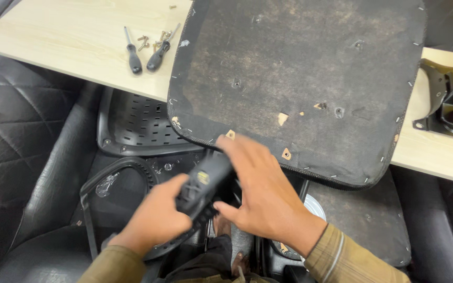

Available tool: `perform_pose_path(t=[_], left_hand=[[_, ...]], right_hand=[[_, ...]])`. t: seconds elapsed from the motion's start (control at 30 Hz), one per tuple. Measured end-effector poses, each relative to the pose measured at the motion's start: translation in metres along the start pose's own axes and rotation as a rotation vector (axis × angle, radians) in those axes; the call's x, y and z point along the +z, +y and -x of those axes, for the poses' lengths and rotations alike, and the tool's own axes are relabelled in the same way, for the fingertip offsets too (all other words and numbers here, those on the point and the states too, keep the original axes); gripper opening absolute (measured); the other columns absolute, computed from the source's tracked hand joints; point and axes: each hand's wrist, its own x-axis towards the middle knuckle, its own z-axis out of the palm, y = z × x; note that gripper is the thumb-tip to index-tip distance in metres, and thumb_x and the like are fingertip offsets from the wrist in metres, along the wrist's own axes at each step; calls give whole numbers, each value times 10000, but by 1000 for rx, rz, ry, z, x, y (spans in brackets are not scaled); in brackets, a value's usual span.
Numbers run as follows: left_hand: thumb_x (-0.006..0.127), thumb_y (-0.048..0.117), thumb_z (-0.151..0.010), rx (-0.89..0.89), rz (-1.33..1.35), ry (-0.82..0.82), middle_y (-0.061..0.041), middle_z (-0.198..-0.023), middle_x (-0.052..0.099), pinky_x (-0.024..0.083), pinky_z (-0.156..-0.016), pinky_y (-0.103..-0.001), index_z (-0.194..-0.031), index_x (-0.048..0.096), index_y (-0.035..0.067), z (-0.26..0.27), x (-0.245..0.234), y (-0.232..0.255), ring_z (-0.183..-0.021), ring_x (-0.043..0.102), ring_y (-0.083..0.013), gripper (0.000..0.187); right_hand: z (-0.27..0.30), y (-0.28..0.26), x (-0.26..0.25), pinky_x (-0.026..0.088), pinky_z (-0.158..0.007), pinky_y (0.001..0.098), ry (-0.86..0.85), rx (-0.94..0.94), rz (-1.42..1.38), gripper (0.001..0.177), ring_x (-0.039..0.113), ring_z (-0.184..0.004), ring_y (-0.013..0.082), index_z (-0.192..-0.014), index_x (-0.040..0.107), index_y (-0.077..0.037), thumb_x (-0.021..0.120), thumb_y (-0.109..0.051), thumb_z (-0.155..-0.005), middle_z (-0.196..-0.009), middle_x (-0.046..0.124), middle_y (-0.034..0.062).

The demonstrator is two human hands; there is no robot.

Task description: The person assembles a chair by attaching plastic side frames to a fabric seat cushion using screws and a screwdriver. They align the frames, insert screws, and tighten them to secure the parts together.

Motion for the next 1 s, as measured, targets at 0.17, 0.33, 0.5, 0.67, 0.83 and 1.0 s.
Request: perform_pose_path(t=[0.17,0.33,0.5,0.67,0.83,1.0], left_hand=[[708,90,-643,159,-425,-300,-154,-1040,741,531,-877,-428,-1190,722,139,-12,32,22,-1044,673,-367,549],[779,281,-728,297,-434,-299,-42,-1150,737,413,-1027,-394,-1106,699,172,-16,39,14,-1221,621,-257,402],[986,258,-418,378,-383,427,-277,-1471,317,258,-1057,-507,-1390,461,18,-26,21,-19,-1361,277,-438,1131],[938,197,-706,-383,575,580,-231,-1409,414,378,-1068,-404,-1405,365,-67,-73,5,-52,-1292,446,-305,942],[786,-10,-851,-520,1134,339,-107,-1051,685,549,-1060,-406,-1090,570,-56,-103,-5,-66,-1000,692,-216,325],[727,20,-838,-389,1199,288,-11,-1082,722,507,-996,-362,-1097,610,101,-101,-17,-59,-1045,676,-146,295]], right_hand=[[-2,1,-7,560,-782,435,-647,391,108,380,712,-833,359,-914,719,-70,820,-315,-643,-850,732,146],[24,2,-1,571,-715,428,-545,665,-94,301,719,-748,382,-853,723,-37,760,-215,-614,-733,714,200],[27,17,1,551,-696,429,-346,731,-117,362,713,-769,364,-938,732,-65,743,-162,-589,-808,730,172],[9,47,-1,549,-737,415,-226,701,-61,436,714,-795,348,-1016,740,-58,783,-180,-600,-841,745,152],[-1,71,9,551,-776,416,-237,606,-11,512,712,-827,332,-1104,731,-59,808,-217,-623,-883,745,131],[-13,78,23,512,-807,405,-288,663,60,552,636,-856,321,-1132,718,-80,838,-209,-609,-900,749,100]])
